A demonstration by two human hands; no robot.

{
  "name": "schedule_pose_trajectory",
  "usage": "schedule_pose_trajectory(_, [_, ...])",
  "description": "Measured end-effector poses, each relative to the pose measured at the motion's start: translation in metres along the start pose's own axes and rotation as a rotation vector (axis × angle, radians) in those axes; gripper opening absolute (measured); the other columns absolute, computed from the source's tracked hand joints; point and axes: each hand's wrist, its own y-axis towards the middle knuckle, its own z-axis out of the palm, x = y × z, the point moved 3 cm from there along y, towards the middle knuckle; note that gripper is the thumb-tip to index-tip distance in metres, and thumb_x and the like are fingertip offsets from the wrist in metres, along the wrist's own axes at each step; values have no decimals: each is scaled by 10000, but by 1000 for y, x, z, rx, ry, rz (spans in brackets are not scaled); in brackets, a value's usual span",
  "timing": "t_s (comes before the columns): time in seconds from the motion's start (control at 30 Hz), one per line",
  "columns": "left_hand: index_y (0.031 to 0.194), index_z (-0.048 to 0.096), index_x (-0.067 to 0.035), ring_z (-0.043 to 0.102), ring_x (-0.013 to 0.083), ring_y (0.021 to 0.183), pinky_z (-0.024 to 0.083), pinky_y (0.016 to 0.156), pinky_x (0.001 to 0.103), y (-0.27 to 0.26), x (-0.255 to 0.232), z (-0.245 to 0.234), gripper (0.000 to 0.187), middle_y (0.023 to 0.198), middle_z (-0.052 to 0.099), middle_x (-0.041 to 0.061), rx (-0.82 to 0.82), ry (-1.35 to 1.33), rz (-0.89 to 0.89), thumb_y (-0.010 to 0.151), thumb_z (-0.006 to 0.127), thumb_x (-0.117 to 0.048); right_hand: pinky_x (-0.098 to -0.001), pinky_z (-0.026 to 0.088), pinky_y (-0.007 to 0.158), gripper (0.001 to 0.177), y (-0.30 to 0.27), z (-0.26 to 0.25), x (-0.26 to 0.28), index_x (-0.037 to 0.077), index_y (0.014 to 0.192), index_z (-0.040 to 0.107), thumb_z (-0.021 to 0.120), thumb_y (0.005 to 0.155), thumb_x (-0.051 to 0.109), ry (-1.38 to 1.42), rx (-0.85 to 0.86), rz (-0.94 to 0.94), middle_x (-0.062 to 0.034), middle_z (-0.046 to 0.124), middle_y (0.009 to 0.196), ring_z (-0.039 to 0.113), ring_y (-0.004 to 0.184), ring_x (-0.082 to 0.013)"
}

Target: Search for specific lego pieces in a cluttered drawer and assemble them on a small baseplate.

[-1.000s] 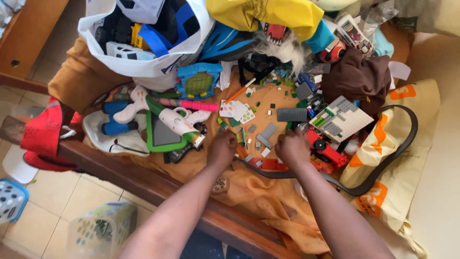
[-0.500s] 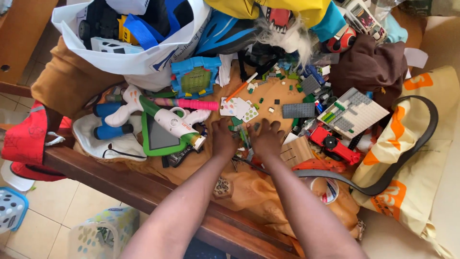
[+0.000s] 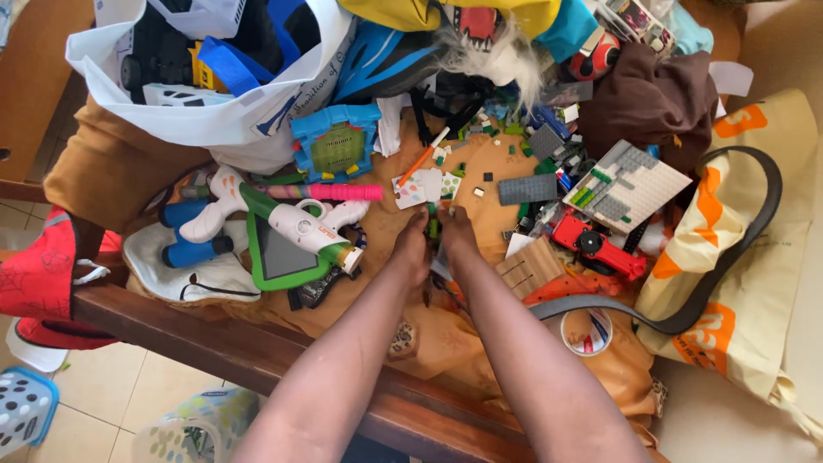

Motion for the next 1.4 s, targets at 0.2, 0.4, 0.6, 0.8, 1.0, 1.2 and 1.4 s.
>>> schedule_pose_trajectory(0.2, [1265, 633, -129, 652, 231, 1088, 492, 996, 417, -43, -37, 41, 443, 1192, 704, 40, 191, -434, -18, 987, 570, -467, -306, 494, 800, 233, -22, 3, 38, 76, 1106, 651, 635, 967, 263, 259, 20, -191, -44, 689, 983, 622, 894, -160])
schedule_pose_trajectory(0.4, [1164, 700, -77, 665, 218, 991, 467, 866, 371, -8, -29, 6, 401, 1043, 700, 50, 188, -551, 119, 994, 645, -436, -380, 375, 614, 247, -61, 2, 91, 130, 1130, 644, 607, 1007, 341, 442, -16, -191, -25, 661, 965, 531, 740, -227])
schedule_pose_trajectory(0.6, [1099, 693, -97, 677, 171, 918, 523, 817, 321, -24, -42, 4, 280, 1016, 730, 33, 157, -397, 29, 945, 697, -331, -384, 565, 794, 316, -30, -25, 95, 105, 1131, 662, 521, 1035, 371, 685, 139, -178, -63, 713, 1023, 675, 903, -223])
schedule_pose_trajectory(0.8, [1122, 668, -80, 673, 125, 852, 543, 766, 288, -48, -51, 44, 422, 967, 718, 12, 253, 97, 123, 891, 728, -428, -478, 582, 720, 379, 4, -40, 64, 90, 1030, 628, 528, 941, 445, 800, 251, 60, -112, 676, 953, 657, 791, -334])
schedule_pose_trajectory(1.0, [1106, 528, -101, 638, 76, 922, 529, 820, 235, -57, -53, 46, 498, 1048, 654, 15, 193, 507, 328, 824, 869, -329, -495, 547, 695, 419, -5, -42, 65, 32, 1058, 647, 512, 864, 379, 931, 382, -99, -188, 703, 1020, 626, 796, -350])
schedule_pose_trajectory(1.2, [1133, 560, -82, 549, 83, 792, 467, 650, 246, -79, -80, 60, 442, 991, 580, 4, 291, 373, 385, 801, 845, -153, -517, 563, 804, 439, -17, -39, 83, 38, 1136, 640, 528, 859, 359, 1049, 486, -147, -200, 684, 1127, 643, 928, -369])
schedule_pose_trajectory(1.4, [1122, 626, -68, 586, 119, 723, 491, 632, 275, -57, -74, 45, 256, 874, 609, 20, 267, 292, 379, 910, 724, -172, -508, 580, 768, 413, -8, -38, 60, 77, 1088, 644, 511, 943, 440, 878, 233, 3, -139, 671, 1008, 662, 865, -341])
